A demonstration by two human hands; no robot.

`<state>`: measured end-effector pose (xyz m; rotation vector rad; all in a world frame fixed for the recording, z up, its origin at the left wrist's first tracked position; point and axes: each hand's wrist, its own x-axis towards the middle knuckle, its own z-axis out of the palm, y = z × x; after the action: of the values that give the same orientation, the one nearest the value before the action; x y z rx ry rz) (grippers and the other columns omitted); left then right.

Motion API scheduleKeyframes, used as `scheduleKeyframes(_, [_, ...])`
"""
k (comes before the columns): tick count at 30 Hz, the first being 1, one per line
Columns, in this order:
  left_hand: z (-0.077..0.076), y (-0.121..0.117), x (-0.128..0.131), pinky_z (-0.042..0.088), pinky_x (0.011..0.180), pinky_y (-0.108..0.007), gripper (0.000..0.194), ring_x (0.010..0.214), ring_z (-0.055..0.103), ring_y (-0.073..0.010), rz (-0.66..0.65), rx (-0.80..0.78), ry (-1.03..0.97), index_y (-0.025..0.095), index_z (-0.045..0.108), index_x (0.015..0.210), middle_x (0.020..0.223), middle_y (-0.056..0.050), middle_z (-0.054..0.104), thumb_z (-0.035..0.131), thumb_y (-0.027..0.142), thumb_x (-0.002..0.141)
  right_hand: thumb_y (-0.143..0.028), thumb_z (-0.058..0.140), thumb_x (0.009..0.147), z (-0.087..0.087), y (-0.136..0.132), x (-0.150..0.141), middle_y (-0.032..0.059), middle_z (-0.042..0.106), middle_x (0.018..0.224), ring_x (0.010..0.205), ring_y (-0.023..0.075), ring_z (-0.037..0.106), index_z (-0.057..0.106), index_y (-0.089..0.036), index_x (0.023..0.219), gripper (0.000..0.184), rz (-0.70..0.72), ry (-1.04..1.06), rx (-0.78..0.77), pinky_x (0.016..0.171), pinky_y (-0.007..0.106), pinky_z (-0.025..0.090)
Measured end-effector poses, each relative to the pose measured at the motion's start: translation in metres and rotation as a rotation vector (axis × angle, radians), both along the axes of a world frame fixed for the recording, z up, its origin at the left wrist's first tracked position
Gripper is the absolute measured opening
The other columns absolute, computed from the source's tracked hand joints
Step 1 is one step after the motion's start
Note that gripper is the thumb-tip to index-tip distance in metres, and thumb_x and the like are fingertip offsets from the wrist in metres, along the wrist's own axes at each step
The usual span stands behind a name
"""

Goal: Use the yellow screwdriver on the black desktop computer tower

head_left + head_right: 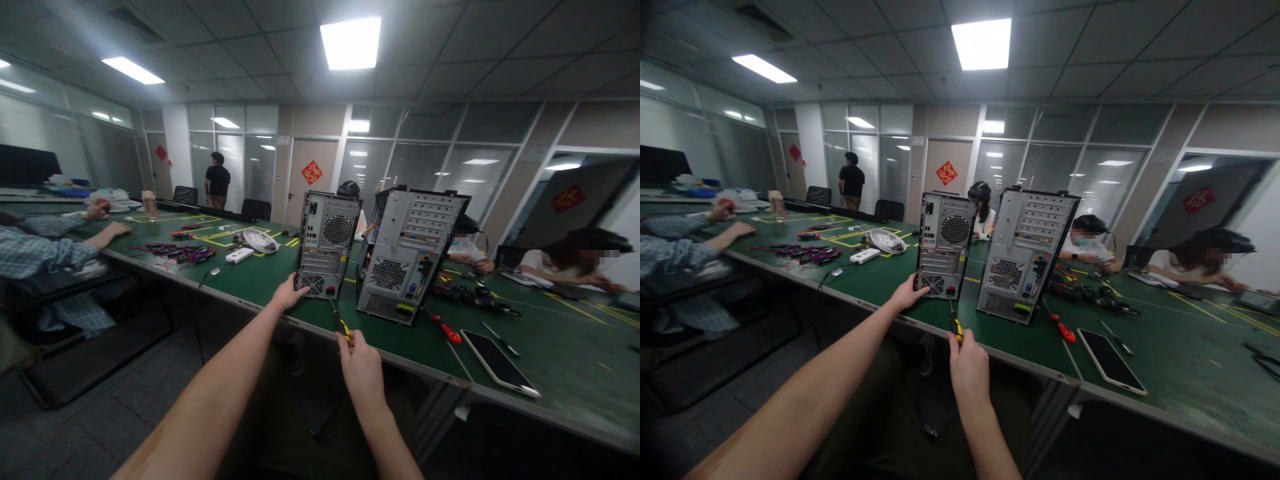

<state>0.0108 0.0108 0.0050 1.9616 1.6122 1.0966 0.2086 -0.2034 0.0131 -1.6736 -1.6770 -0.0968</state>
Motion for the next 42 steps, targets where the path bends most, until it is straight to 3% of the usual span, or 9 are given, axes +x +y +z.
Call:
scheduleKeyframes(10, [0.001,0.000,0.000,0.045,0.098,-0.034,0.082,0.120,0.060,-0.0282,-0.005,-0.014,-0.008,0.018,0.036,0.145,0.134,-0.015,0.061,0.065,0.058,0.081,-0.033,0.046,0.099,-0.001,-0.005,0.000,0.0076,0.065,0.093,0.075,0.0178,0.063,0.067,-0.018,0.119,0.033,0.013,-0.157,0.129,0.066,0.027,0.044])
scheduleKeyframes(14, [0.000,0.000,0.000,0.045,0.098,-0.034,0.082,0.120,0.060,-0.0281,-0.005,-0.006,-0.013,0.018,0.037,0.145,0.134,-0.016,0.061,0.065,0.060,0.080,-0.031,0.042,0.101,-0.002,-0.005,0.001,0.0084,0.062,0.098,0.077,0.0176,0.062,0.067,-0.017,0.119,0.034,0.032,-0.163,0.154,0.070,0.028,0.046])
scheduleKeyframes(18, [0.000,0.000,0.000,0.044,0.099,-0.034,0.082,0.121,0.059,-0.0283,-0.003,-0.007,-0.015,0.018,0.036,0.145,0.135,-0.016,0.060,0.065,0.059,0.080,-0.042,0.038,0.102,-0.004,-0.002,0.001,0.0100,0.064,0.095,0.079,0.0199,0.063,0.066,-0.016,0.112,0.039,0.029,-0.150,0.157,0.068,0.029,0.046])
scheduleKeyframes(23, [0.001,-0.001,0.000,0.044,0.099,-0.034,0.083,0.123,0.058,-0.0290,-0.001,-0.012,-0.008,0.017,0.036,0.146,0.136,-0.017,0.059,0.065,0.059,0.080,-0.055,0.034,0.100,-0.006,0.000,0.001,0.0092,0.066,0.082,0.068,0.0189,0.062,0.063,-0.016,0.093,0.049,0.015,-0.063,0.116,0.061,0.028,0.044])
scheduleKeyframes(29, [0.000,0.001,-0.002,0.045,0.097,-0.034,0.082,0.120,0.060,-0.0287,-0.009,-0.007,-0.012,0.018,0.036,0.145,0.135,-0.016,0.060,0.065,0.060,0.081,-0.050,0.034,0.101,-0.008,0.004,0.004,0.0136,0.067,0.098,0.083,0.0219,0.065,0.064,-0.012,0.115,0.050,0.026,-0.043,0.228,0.076,0.033,0.049])
scheduleKeyframes(42, [0.001,-0.001,-0.001,0.045,0.098,-0.034,0.082,0.121,0.060,-0.0287,-0.006,-0.005,-0.018,0.018,0.036,0.145,0.135,-0.016,0.060,0.065,0.059,0.080,-0.049,0.033,0.102,-0.010,0.004,0.005,0.0133,0.067,0.095,0.080,0.0212,0.064,0.066,-0.010,0.115,0.053,0.026,-0.049,0.246,0.073,0.031,0.050])
